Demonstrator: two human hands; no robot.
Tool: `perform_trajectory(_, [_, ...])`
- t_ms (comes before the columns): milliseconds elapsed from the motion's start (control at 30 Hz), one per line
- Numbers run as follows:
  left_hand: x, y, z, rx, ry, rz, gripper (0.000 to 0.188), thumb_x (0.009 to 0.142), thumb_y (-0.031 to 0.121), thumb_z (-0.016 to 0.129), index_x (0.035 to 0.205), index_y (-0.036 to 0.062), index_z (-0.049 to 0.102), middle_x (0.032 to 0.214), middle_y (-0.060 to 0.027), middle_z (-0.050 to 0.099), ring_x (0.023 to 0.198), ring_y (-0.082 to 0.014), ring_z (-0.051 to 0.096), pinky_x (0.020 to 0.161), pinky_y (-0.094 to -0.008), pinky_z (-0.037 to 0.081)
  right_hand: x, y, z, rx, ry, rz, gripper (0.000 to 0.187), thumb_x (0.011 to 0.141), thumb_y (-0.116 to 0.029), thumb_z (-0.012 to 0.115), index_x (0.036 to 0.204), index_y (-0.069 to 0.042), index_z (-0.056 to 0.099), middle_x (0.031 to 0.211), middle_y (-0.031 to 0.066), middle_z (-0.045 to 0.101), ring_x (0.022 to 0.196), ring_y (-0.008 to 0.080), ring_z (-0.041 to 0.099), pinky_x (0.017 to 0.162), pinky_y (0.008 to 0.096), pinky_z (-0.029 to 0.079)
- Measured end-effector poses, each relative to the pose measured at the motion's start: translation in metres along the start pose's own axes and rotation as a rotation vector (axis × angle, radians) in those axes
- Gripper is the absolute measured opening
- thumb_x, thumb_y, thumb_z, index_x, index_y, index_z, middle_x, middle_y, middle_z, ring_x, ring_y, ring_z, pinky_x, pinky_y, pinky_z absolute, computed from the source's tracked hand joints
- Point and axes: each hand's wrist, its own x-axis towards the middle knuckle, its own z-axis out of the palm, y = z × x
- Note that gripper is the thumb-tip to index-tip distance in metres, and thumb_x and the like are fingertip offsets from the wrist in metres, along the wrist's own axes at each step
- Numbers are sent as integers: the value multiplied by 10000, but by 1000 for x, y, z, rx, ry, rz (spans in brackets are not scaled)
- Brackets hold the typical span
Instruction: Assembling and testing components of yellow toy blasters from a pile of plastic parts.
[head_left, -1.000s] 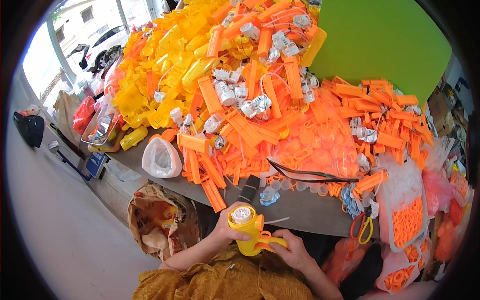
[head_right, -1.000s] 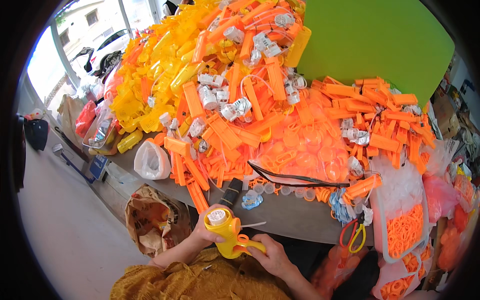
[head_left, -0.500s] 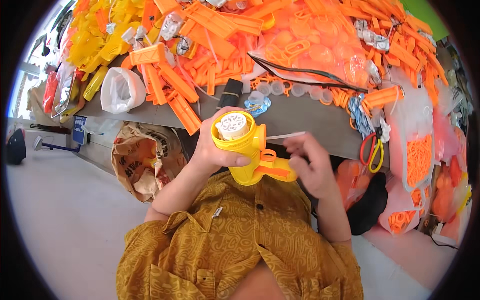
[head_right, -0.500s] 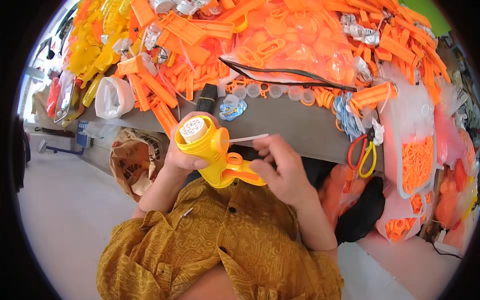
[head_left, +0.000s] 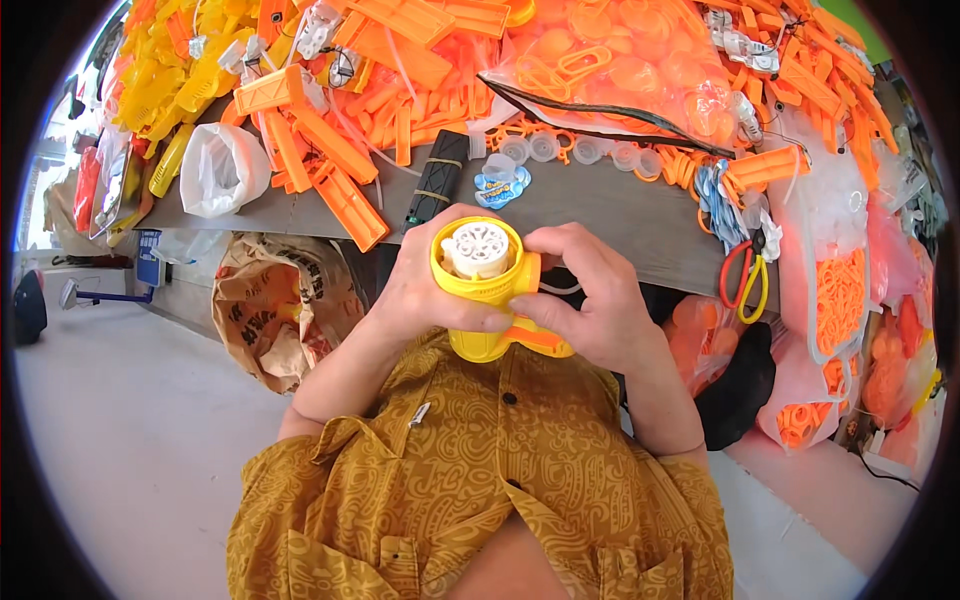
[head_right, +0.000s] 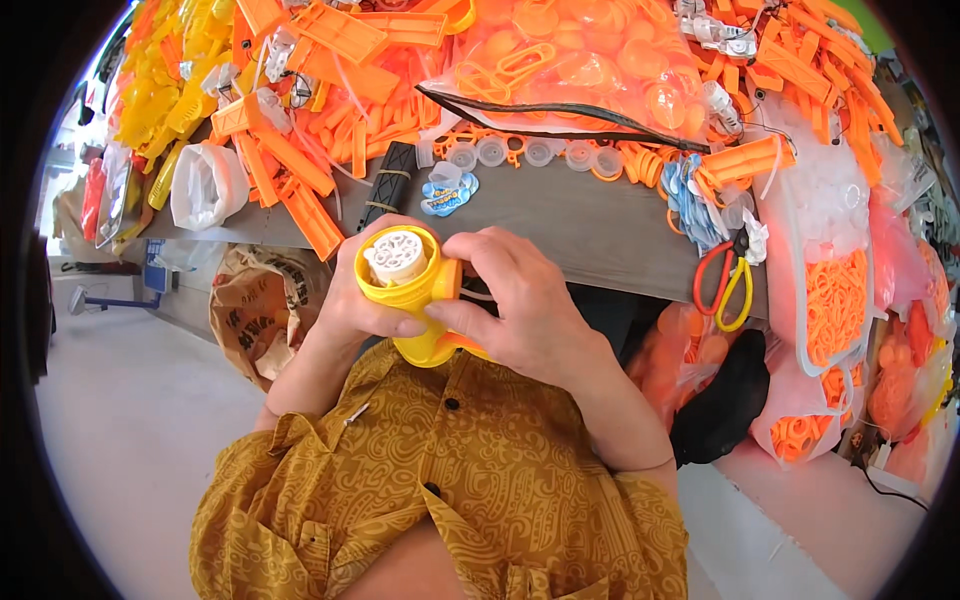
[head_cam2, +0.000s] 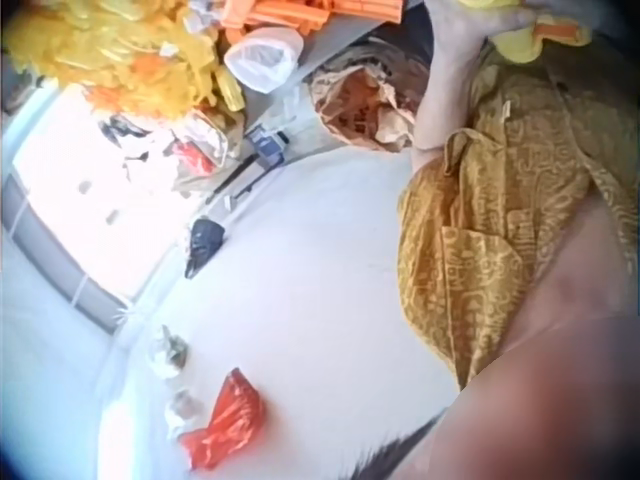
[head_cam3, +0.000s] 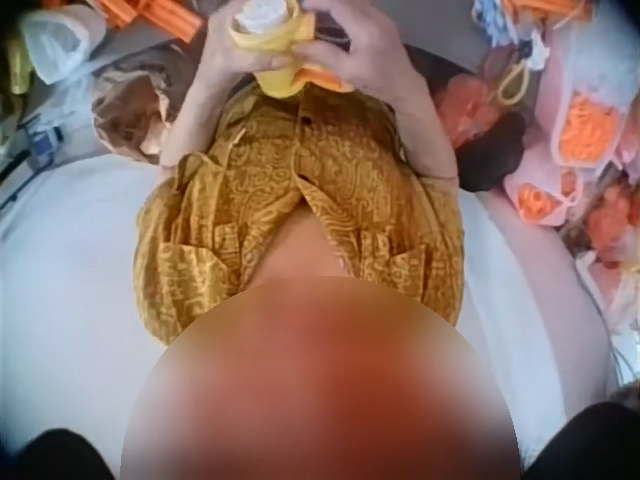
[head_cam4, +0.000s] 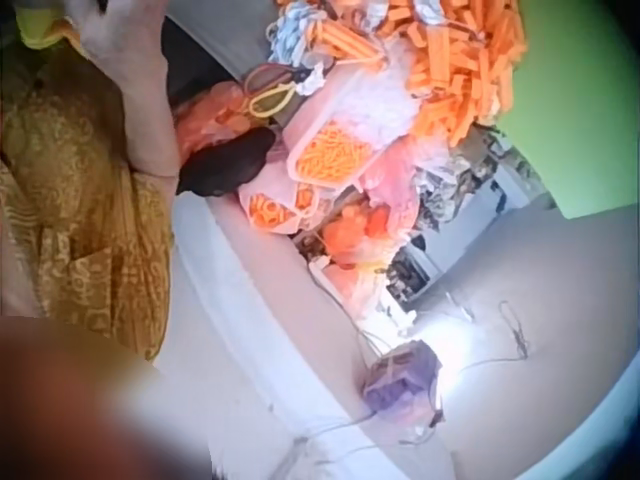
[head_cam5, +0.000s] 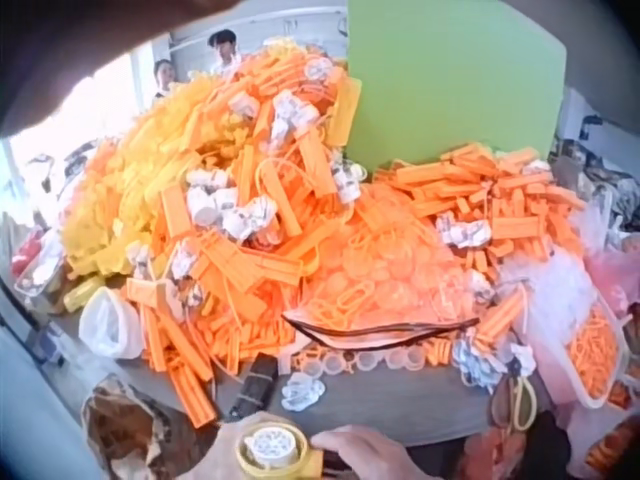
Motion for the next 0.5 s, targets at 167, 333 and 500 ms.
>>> perform_trajectory(167, [3, -4, 3, -208, -44, -44, 844, 432, 221, 830, 1127, -8, 411, 1015, -66, 536, 954, -140, 512, 850, -290, 395, -13, 9, 6, 319, 78, 188, 340, 693, -3, 651, 996, 21, 498, 922, 72, 522, 842, 122, 525, 729, 258, 434])
perform_trajectory(333, [1, -9, 4, -241, -109, -58, 879, 487, 218, 833, 1190, -7, 355, 1088, -71, 492, 1015, -135, 472, 888, -295, 371, -21, 15, 9, 384, 164, 211, 381, 703, 29, 627, 1045, 51, 460, 954, 91, 512, 885, 154, 536, 790, 277, 438])
perform_trajectory(500, [-1, -10, 16, -55, -18, -12, 694, 536, 133, 769, 1125, -20, 435, 1011, -68, 544, 932, -126, 517, 835, -284, 410, -28, 13, 9, 374, 187, 217, 377, 692, 24, 646, 1032, 50, 487, 949, 98, 525, 855, 149, 544, 762, 265, 445])
